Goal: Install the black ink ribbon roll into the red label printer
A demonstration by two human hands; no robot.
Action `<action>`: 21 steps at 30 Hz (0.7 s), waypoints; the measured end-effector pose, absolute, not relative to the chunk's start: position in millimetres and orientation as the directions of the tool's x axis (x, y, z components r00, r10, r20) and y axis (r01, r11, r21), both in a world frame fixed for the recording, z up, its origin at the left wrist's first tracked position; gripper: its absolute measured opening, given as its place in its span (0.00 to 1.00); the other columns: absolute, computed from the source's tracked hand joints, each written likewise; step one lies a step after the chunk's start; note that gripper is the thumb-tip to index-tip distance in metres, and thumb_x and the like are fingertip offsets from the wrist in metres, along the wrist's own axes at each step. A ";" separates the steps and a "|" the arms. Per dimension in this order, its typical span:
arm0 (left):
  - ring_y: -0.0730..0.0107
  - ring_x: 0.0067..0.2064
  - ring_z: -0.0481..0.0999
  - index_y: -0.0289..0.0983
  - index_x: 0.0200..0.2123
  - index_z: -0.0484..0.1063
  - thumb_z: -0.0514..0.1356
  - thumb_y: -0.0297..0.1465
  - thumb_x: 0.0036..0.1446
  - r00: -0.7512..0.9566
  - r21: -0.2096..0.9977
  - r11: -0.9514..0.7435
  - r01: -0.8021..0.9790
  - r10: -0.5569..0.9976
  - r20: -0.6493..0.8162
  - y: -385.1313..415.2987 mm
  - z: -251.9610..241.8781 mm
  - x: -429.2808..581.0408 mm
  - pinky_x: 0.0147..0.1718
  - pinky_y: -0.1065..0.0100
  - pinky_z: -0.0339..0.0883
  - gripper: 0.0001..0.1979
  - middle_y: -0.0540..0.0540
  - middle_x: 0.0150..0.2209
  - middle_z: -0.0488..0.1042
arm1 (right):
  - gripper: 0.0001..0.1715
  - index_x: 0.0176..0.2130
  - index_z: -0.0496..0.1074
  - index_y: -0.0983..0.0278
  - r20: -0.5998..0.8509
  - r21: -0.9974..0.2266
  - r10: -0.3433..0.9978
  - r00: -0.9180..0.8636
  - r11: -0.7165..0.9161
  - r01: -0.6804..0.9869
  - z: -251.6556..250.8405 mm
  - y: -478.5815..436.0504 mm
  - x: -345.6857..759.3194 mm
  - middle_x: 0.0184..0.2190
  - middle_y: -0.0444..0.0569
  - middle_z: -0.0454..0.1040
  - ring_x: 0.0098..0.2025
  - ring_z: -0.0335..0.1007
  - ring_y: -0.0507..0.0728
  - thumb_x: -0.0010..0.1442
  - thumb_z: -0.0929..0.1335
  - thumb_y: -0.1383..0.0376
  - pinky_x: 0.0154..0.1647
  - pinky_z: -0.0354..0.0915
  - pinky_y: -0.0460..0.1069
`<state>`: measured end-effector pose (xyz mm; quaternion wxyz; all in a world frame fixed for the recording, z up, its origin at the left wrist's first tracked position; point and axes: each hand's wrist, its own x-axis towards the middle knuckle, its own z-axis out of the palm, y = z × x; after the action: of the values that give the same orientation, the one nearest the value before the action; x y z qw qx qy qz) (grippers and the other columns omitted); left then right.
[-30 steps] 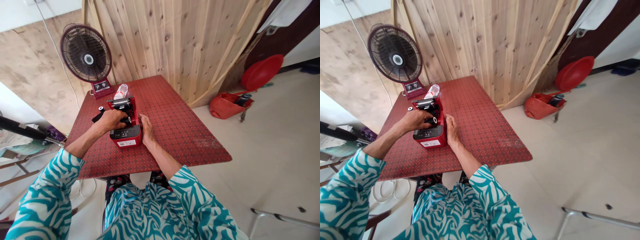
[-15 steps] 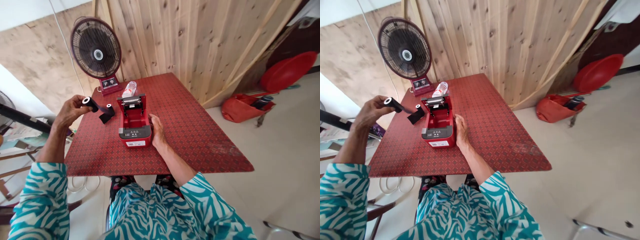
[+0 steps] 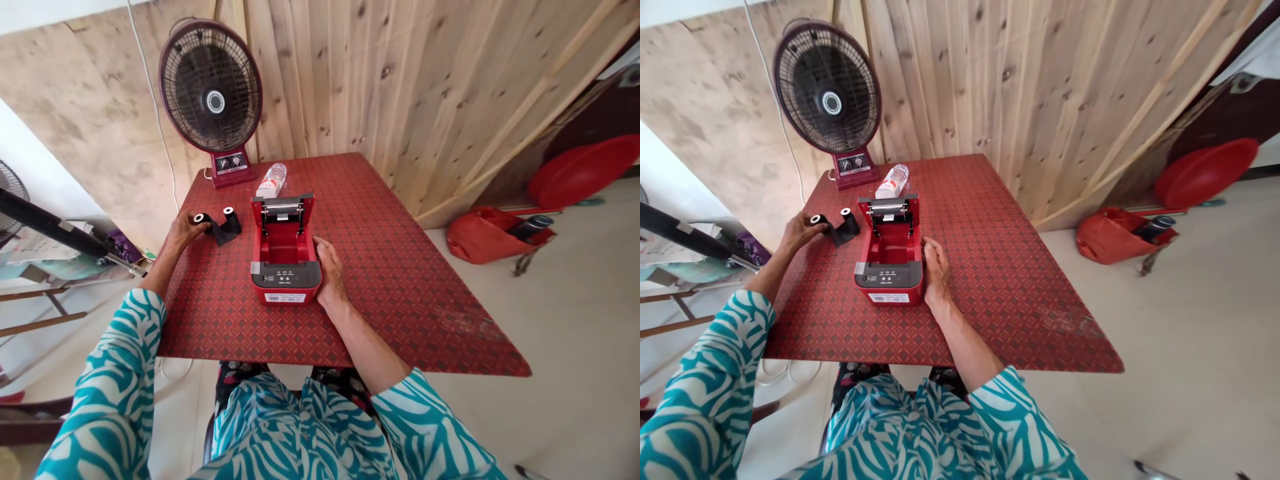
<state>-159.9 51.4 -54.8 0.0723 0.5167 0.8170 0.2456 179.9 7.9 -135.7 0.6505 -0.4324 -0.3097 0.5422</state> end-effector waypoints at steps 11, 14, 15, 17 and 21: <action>0.51 0.52 0.80 0.33 0.55 0.72 0.63 0.41 0.52 -0.351 0.540 0.244 0.806 0.931 0.103 45.5 -55.8 -159.6 0.53 0.57 0.71 0.29 0.36 0.52 0.80 | 0.27 0.43 0.79 0.58 -0.074 -0.886 0.972 0.221 0.038 -0.463 -133.8 7.1 179.0 0.48 0.49 0.82 0.53 0.76 0.62 0.49 0.72 0.45 0.60 0.67 0.60; 0.54 0.58 0.77 0.32 0.58 0.71 0.57 0.37 0.56 -0.316 0.602 0.101 0.792 0.912 0.262 47.2 -49.0 -158.7 0.59 0.56 0.68 0.28 0.36 0.57 0.77 | 0.26 0.43 0.79 0.59 -0.074 -0.886 0.973 0.220 0.037 -0.463 -133.4 6.8 178.5 0.47 0.49 0.82 0.52 0.76 0.62 0.49 0.72 0.46 0.60 0.67 0.60; 0.54 0.59 0.76 0.32 0.59 0.71 0.56 0.37 0.57 -0.285 0.601 0.045 0.798 0.907 0.311 50.9 -46.8 -157.5 0.61 0.56 0.67 0.28 0.36 0.58 0.77 | 0.26 0.43 0.79 0.59 -0.074 -0.885 0.972 0.223 0.040 -0.464 -133.6 6.9 178.5 0.47 0.49 0.82 0.53 0.76 0.62 0.49 0.72 0.46 0.60 0.67 0.60; 0.55 0.59 0.76 0.33 0.59 0.72 0.56 0.35 0.56 -0.201 0.570 -0.022 0.822 0.924 0.326 63.2 -42.9 -154.0 0.62 0.55 0.67 0.28 0.38 0.58 0.77 | 0.25 0.43 0.79 0.58 -0.067 -0.886 0.971 0.230 0.048 -0.462 -134.9 7.4 178.9 0.47 0.49 0.83 0.53 0.76 0.62 0.50 0.72 0.47 0.59 0.68 0.60; 0.55 0.58 0.77 0.40 0.61 0.73 0.60 0.29 0.48 -0.098 0.454 0.039 0.890 0.989 0.107 94.2 -37.5 -142.2 0.61 0.57 0.67 0.33 0.44 0.56 0.80 | 0.25 0.43 0.79 0.57 -0.036 -0.901 0.976 0.214 0.061 -0.429 -138.5 8.5 180.3 0.46 0.47 0.83 0.53 0.76 0.61 0.52 0.72 0.45 0.56 0.70 0.58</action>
<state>-142.2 94.2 -37.5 0.1188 0.6610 0.7109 0.2087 180.3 8.5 -138.5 0.6532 -0.4247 -0.3221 0.5378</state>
